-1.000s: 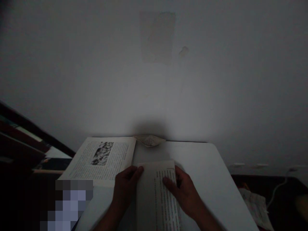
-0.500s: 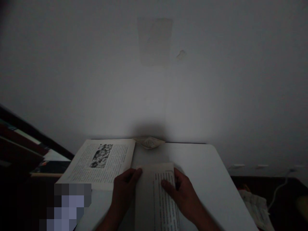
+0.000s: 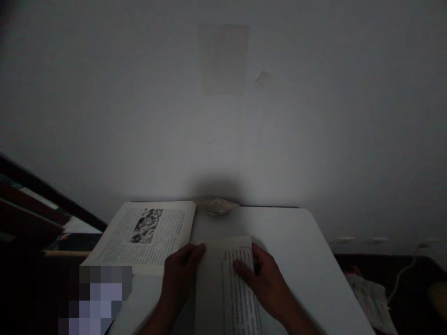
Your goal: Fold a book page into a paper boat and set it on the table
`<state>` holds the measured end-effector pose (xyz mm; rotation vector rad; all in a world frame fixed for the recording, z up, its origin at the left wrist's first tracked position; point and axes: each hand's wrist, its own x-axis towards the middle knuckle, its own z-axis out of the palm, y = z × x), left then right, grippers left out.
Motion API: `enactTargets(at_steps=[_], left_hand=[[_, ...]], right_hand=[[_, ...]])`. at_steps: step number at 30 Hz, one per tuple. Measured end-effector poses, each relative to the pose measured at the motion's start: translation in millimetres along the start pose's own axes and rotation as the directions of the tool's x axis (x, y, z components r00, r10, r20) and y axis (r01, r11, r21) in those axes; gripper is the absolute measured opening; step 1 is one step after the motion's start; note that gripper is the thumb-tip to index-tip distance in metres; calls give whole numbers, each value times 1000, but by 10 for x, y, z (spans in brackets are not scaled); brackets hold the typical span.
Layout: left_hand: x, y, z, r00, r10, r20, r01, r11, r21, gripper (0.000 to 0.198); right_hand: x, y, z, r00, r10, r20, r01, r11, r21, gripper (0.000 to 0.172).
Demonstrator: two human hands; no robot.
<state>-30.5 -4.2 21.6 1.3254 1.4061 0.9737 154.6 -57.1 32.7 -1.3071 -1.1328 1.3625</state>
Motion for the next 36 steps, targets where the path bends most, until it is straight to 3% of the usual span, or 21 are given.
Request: enactTargets(at_steps=[5,9,13,17,23,31,36], left_hand=[[-31,-17,-3,999,37,-6,-37,998,49,39],[-76,-39,6,994,75,79,-81,993,81,37],[-104,-23,28,990,92,111,-100,992,70,36],[-106,1,36,988,88,129,-97,993,67,37],[-105,-10,30,986,94,138,-108,990,96,39],[-101,-1,14,993,56,106,-61,997,41,36],[-91,19,12,997,25,74,-25,1000,-7,37]], right_hand=[[11,21,-43,998,24,53,-32,987,156,43],[0,83,-82,994,100,42,-108,941,321,52],[-15,72,-92,981,192,-36,-174,942,287,54],[1,79,-107,976,194,-96,-168,957,235,41],[0,73,-143,975,219,-48,-200,946,256,24],[28,68,-229,974,227,-23,-205,915,348,19],[35,49,-293,978,209,-27,-189,929,318,18]])
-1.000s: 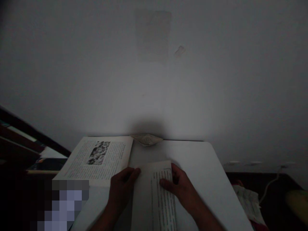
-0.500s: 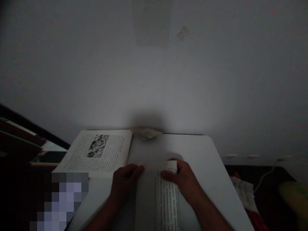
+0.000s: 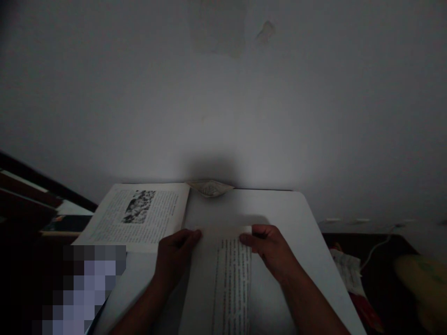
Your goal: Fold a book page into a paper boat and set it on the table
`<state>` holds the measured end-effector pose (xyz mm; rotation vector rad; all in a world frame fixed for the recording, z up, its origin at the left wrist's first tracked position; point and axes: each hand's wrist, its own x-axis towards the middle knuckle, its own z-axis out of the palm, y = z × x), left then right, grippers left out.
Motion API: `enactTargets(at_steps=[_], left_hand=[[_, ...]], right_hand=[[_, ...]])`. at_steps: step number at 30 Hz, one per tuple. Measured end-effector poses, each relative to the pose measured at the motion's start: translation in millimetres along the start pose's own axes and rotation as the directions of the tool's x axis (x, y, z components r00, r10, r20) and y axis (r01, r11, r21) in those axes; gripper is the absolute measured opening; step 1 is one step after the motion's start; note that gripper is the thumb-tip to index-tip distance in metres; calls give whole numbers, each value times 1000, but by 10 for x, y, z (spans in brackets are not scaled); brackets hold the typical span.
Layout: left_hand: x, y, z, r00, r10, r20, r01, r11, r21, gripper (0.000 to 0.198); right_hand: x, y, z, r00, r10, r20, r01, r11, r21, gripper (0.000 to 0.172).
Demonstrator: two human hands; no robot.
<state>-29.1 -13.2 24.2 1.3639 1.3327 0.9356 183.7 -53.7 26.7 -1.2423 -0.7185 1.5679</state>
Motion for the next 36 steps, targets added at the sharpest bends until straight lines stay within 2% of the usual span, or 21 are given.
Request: enactTargets(at_steps=[9,15,21,27,33,36], left_hand=[[44,-54,-3,998,-56,2,56,991,-125,39],[53,-68,7,999,-37,5,37,992,-124,40],[53,-61,-2,1000,-18,-13,17,994,-104,39],[35,-42,-3,999,1,-36,-4,996,-85,37],[20,2,5,999,-9,-44,5,996,-88,34],[27,-11,10,1000,-10,-28,8,997,-79,35]], right_hand=[[11,-10,-101,999,-48,8,49,983,-179,21],[-9,-64,-106,997,-70,39,78,961,-266,21],[0,-18,-117,988,-154,-25,143,959,-243,17],[46,102,-126,967,-248,-58,233,954,-187,25],[45,111,-79,965,-235,-117,225,970,-93,27],[55,143,-78,948,-253,-194,234,965,-118,25]])
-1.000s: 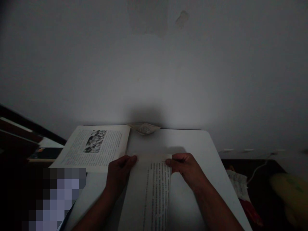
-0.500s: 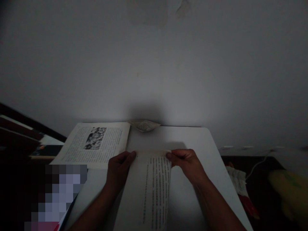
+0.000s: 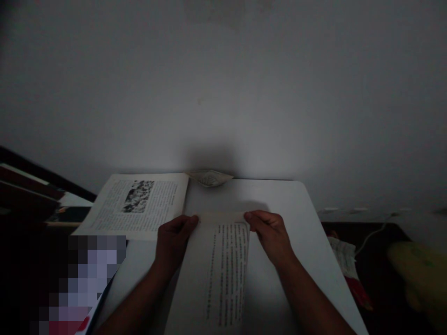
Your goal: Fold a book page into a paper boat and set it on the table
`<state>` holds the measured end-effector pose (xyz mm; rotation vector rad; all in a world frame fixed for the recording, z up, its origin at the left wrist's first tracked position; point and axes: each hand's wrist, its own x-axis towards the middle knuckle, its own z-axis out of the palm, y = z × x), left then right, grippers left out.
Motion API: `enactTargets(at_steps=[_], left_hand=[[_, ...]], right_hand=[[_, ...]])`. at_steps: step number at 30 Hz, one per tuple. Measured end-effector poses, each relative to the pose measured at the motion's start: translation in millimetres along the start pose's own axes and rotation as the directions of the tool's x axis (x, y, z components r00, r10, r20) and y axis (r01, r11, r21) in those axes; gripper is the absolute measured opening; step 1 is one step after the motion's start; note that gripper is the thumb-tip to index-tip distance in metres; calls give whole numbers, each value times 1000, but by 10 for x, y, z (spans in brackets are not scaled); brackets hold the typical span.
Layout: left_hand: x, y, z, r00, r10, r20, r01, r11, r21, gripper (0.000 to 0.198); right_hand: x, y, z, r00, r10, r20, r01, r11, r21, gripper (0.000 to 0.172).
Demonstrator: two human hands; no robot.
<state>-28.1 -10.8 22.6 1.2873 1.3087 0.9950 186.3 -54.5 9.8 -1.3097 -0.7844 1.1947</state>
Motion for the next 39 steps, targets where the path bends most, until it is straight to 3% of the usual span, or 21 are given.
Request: enactTargets(at_steps=[4,9,13,17,20,23,26,29,31,35,39], left_hand=[[3,-14,-4,1000,15,18,-15,999,35,35],[-8,-19,-9,998,53,-12,-52,995,90,35],[-2,-34,-11,996,84,-7,-82,987,138,35],[25,-44,-14,995,96,-2,-94,978,187,36],[45,-49,-4,995,99,5,-97,969,228,37],[52,-52,22,992,118,33,-123,948,293,37],[48,-58,50,982,168,91,-191,898,397,37],[52,-76,62,959,241,151,-284,795,536,38],[64,-92,59,941,273,201,-338,714,613,38],[100,-98,42,928,244,281,-372,649,664,37],[119,-73,38,930,215,298,-365,635,681,37]], right_hand=[[26,26,-5,998,-42,-48,36,993,-111,28],[51,-35,-21,995,-51,84,74,951,-301,26],[59,-54,-30,983,-155,95,178,926,-333,30],[109,-64,-62,965,-206,162,256,873,-415,15],[173,-104,-106,950,-178,258,288,819,-497,15],[236,-134,-166,911,-193,365,386,713,-585,16],[278,-111,-234,818,-297,492,567,552,-611,14],[290,-51,-290,722,-386,574,691,370,-621,13],[284,-14,-315,694,-419,586,712,280,-644,13],[272,24,-338,666,-443,600,728,208,-653,14],[298,34,-354,665,-441,602,732,226,-643,16]])
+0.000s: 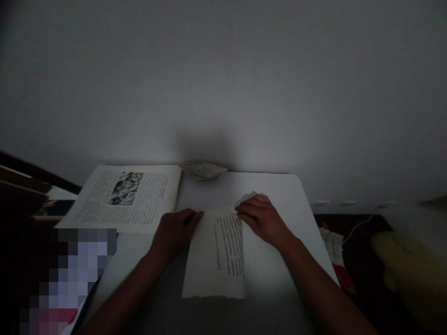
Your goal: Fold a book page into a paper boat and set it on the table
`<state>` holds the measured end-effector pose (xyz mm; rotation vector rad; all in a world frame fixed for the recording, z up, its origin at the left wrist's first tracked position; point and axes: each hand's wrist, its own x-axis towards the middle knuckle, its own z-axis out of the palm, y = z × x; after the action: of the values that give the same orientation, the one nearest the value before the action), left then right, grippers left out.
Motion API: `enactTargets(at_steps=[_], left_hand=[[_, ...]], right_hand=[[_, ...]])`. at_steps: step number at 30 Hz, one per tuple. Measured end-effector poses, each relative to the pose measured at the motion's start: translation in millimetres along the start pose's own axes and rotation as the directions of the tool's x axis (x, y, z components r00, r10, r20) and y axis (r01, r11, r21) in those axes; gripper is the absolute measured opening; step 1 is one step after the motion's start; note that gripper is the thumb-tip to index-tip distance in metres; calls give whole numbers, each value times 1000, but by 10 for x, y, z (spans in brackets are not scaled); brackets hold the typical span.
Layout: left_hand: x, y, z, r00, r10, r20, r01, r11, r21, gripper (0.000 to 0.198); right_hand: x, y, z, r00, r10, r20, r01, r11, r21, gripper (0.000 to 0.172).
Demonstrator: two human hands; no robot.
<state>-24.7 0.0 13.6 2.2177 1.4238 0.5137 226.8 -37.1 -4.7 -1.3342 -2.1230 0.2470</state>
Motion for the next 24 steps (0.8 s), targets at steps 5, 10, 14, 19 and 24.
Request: enactTargets(at_steps=[5,10,14,19,24], left_hand=[[13,3,4,1000,-20,-6,20,1000,0,37],[18,-3,14,999,-47,-13,46,998,-38,36],[17,-3,23,999,-37,-28,37,999,-24,37],[17,4,33,998,-60,-35,59,997,-46,36],[19,14,33,998,-51,-34,51,999,-21,36]], right_hand=[[25,20,-18,1000,-7,9,7,1000,-7,13],[-10,-7,-28,1000,-20,20,21,999,-39,15],[-59,-8,-19,999,-39,23,40,996,-76,17],[-101,-36,-43,998,-34,49,40,991,-124,23],[-130,-97,-88,995,-21,96,34,989,-141,29]])
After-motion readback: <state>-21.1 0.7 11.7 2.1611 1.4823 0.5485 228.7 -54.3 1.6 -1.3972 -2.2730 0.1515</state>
